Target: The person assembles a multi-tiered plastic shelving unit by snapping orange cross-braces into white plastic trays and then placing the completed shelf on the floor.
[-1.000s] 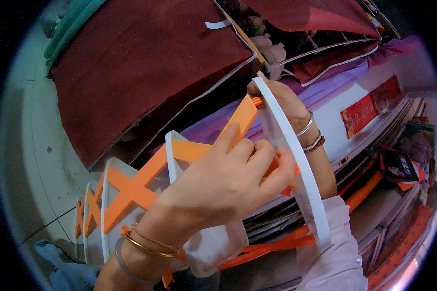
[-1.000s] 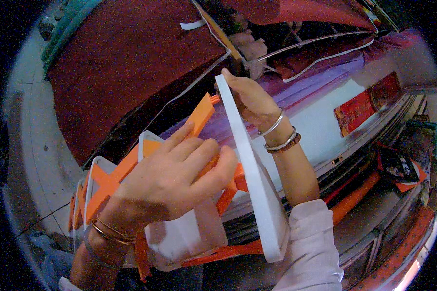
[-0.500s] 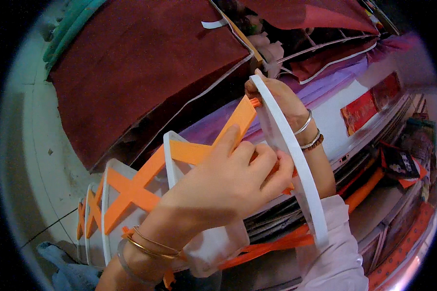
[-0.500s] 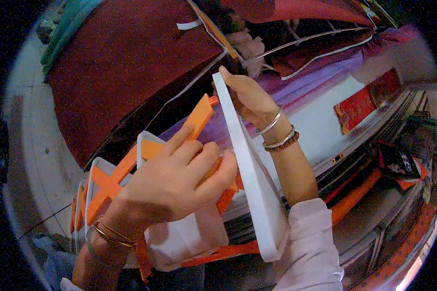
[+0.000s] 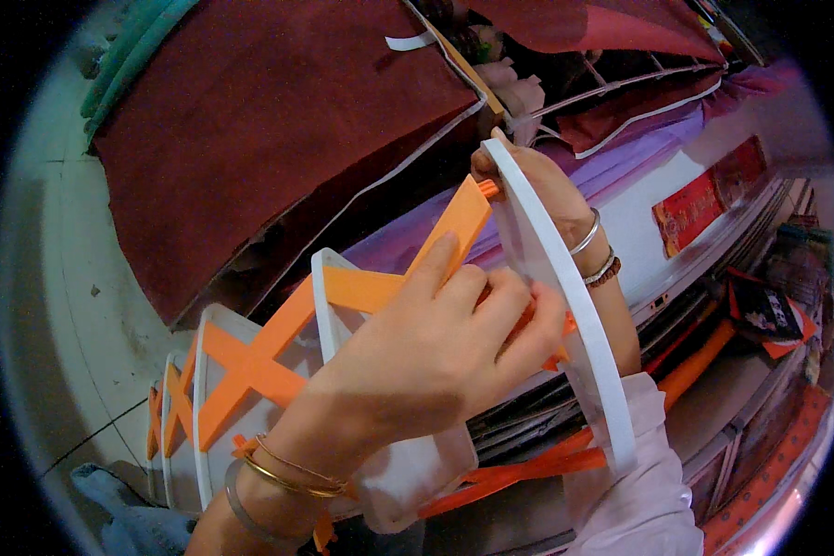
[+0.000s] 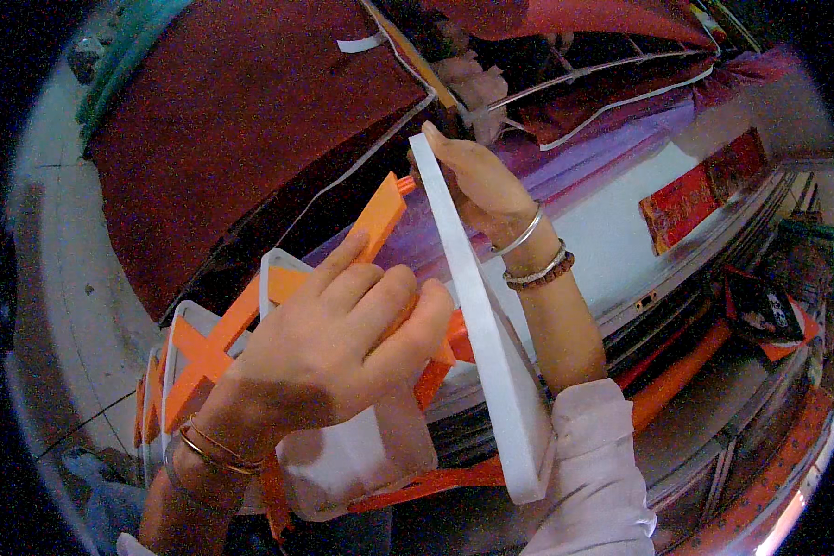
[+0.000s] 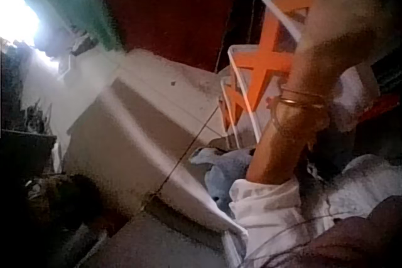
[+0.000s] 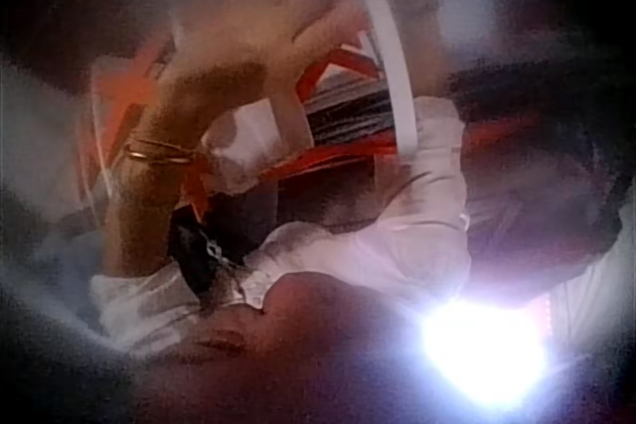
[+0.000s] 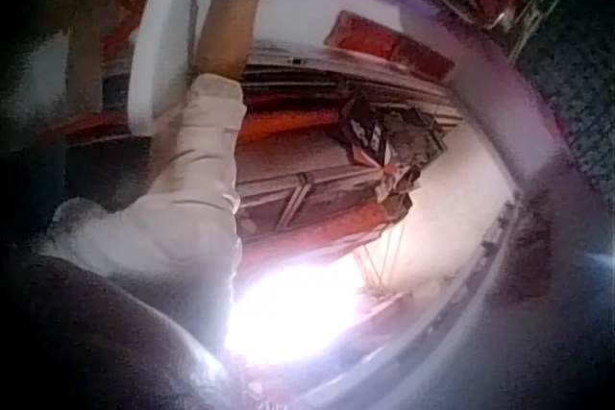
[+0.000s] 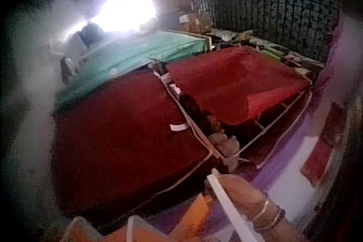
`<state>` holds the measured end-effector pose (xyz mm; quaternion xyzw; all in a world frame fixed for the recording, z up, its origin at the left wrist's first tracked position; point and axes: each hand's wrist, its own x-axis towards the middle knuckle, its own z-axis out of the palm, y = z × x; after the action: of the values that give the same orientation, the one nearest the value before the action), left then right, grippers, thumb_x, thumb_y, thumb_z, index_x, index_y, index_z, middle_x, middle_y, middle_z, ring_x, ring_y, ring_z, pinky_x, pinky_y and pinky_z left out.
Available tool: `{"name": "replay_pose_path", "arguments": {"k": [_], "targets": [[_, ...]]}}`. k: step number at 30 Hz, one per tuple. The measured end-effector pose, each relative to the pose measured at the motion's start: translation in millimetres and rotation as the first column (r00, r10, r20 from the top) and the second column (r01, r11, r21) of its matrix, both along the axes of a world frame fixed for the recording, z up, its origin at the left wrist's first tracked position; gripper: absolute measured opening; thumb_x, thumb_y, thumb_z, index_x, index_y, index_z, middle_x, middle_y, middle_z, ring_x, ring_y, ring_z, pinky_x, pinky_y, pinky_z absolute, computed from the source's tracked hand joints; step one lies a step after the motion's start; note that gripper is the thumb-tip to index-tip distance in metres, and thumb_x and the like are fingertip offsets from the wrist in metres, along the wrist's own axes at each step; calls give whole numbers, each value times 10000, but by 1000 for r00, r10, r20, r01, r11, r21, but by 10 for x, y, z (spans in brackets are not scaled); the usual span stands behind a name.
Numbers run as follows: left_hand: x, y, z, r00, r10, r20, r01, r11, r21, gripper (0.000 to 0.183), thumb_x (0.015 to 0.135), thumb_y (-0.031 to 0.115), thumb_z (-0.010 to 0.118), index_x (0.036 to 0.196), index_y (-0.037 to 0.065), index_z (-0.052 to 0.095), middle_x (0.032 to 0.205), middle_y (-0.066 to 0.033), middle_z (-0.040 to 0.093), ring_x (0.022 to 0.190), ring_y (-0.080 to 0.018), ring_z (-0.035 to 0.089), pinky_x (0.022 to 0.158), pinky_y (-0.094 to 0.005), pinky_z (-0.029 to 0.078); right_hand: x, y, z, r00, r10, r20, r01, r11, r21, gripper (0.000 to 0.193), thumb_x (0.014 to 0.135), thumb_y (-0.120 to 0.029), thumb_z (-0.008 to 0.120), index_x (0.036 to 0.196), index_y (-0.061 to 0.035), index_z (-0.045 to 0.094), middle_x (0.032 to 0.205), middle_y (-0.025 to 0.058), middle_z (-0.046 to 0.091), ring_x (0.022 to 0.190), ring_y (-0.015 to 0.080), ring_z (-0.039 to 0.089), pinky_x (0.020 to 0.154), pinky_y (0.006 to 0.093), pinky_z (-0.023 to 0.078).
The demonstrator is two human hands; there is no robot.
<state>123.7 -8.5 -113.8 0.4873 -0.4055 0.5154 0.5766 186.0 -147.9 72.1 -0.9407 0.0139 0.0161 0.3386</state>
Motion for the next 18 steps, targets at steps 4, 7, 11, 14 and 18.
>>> {"name": "replay_pose_path", "arguments": {"k": [4,7,11,14,18], "targets": [[-10,-17,9,1000,2,-19,-2,1000,-10,305,716,120,584,1004,24,550,869,-90,552,772,-218,572,921,-458,448,-46,41,6,999,5,-32,-3,999,39,335,928,-405,486,817,-118,618,702,-40,566,617,62,505,549,225,421],[-10,1,7,1000,4,-27,-3,1000,8,315,719,127,586,1013,20,552,880,-97,556,781,-223,573,914,-459,450,-23,46,-6,993,64,-101,-56,995,80,336,932,-402,478,820,-118,618,715,-32,584,627,62,529,557,226,434],[-6,4,0,999,-33,-20,33,999,-15,339,719,133,586,1031,7,551,895,-117,565,794,-240,577,913,-465,448,-119,264,-71,999,-42,-31,42,999,6,310,953,-353,455,830,-86,555,752,-36,509,699,74,456,670,214,375],[-7,-17,-8,999,-36,-36,35,999,-21,341,722,119,575,1038,-6,549,918,-143,575,812,-271,581,920,-476,439,-84,184,-113,1000,-16,-6,16,1000,26,307,951,-349,460,832,-94,581,739,-42,538,665,61,484,621,214,394],[-24,-2,6,991,-113,-69,111,993,-25,330,730,89,549,1041,-22,542,946,-169,583,844,-306,588,926,-487,431,-110,210,-165,998,13,59,-12,1000,-14,317,953,-346,458,812,-109,613,706,-43,573,621,48,522,556,214,426]]}}
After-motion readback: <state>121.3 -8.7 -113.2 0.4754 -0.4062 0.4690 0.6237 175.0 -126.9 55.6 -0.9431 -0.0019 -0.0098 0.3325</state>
